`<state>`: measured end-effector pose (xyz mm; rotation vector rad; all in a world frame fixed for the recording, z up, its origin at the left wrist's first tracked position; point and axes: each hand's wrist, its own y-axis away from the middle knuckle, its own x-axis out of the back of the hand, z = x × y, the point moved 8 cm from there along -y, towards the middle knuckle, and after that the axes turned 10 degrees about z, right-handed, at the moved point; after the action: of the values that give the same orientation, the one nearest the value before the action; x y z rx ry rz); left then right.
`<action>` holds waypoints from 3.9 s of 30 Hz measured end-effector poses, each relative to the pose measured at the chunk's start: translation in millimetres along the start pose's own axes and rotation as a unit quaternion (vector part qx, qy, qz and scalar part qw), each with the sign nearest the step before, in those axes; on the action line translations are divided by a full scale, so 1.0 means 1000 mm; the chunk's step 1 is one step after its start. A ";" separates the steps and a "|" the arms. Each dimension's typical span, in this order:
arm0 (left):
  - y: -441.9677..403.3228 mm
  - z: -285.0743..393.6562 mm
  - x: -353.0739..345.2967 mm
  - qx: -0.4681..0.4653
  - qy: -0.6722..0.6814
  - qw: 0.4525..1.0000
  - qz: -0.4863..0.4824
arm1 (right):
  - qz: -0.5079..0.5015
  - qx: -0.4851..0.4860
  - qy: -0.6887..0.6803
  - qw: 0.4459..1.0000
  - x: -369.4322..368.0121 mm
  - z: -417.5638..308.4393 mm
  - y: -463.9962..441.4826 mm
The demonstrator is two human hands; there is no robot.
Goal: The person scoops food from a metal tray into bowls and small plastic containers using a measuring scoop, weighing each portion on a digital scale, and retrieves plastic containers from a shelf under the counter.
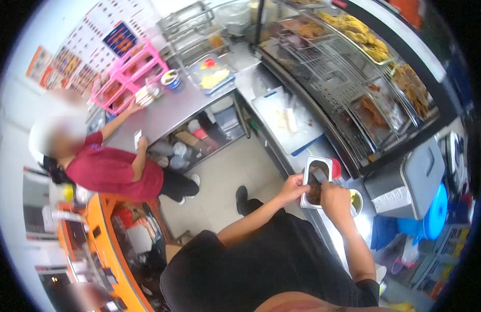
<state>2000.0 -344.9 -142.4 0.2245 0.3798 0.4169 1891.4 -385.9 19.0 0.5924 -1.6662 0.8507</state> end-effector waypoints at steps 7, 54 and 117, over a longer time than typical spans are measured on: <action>-0.001 0.008 -0.009 0.011 0.009 1.000 -0.012 | 0.027 0.119 0.029 0.992 0.005 0.002 -0.019; 0.023 -0.024 -0.058 0.049 0.011 0.998 -0.033 | 0.035 0.056 -0.037 0.997 0.004 0.046 0.080; 0.051 -0.016 0.004 0.052 -0.007 0.998 -0.022 | -0.069 -0.038 0.047 0.996 -0.018 -0.024 0.044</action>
<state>1978.9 -295.2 -143.3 0.3197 0.3930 0.3531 1876.9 -340.7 -5.2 0.5994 -1.5463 0.7014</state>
